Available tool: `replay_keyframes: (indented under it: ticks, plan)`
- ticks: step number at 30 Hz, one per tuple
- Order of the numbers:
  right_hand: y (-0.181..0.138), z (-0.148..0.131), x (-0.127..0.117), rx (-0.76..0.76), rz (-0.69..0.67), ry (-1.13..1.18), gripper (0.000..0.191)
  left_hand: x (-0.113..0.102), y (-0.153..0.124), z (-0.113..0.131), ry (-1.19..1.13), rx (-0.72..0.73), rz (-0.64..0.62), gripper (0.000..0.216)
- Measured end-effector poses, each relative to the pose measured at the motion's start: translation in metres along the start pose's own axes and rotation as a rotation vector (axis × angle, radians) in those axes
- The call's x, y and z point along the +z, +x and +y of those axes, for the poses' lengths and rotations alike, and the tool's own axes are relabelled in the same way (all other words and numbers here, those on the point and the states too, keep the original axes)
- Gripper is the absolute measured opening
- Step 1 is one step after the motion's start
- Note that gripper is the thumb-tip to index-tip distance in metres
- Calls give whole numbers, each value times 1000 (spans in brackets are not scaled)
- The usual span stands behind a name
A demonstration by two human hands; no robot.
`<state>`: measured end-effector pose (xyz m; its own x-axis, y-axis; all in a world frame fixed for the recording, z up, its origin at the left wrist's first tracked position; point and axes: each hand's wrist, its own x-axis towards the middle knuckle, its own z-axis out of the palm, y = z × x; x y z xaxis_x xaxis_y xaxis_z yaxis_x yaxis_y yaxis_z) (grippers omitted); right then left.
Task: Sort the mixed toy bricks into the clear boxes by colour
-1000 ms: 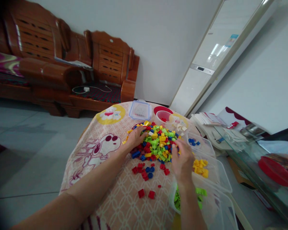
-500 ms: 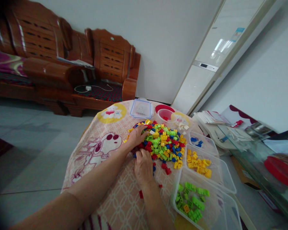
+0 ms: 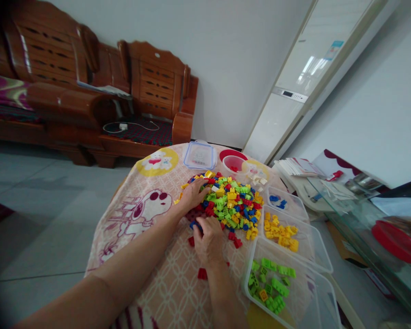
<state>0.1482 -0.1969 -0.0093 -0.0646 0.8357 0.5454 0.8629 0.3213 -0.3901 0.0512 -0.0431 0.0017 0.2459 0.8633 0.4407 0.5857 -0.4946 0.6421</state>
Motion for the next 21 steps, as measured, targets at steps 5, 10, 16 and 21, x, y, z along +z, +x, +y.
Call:
replay_keyframes:
  ticks: [5, 10, 16, 21]
  plan:
    - [0, 2, -2, -20, -30, 18, 14, -1, 0, 1, -9, -7, 5, 35]
    - [0, 0, 0, -24, -93, -33, 5, -1, 0, 1, 1, -6, 12, 35]
    - [-1, -5, -1, -100, -115, -58, 11, 0, 0, 0, 5, 4, 14, 34]
    - [0, -4, -2, -162, -12, -44, 14, 0, 0, -1, 12, -5, 12, 35]
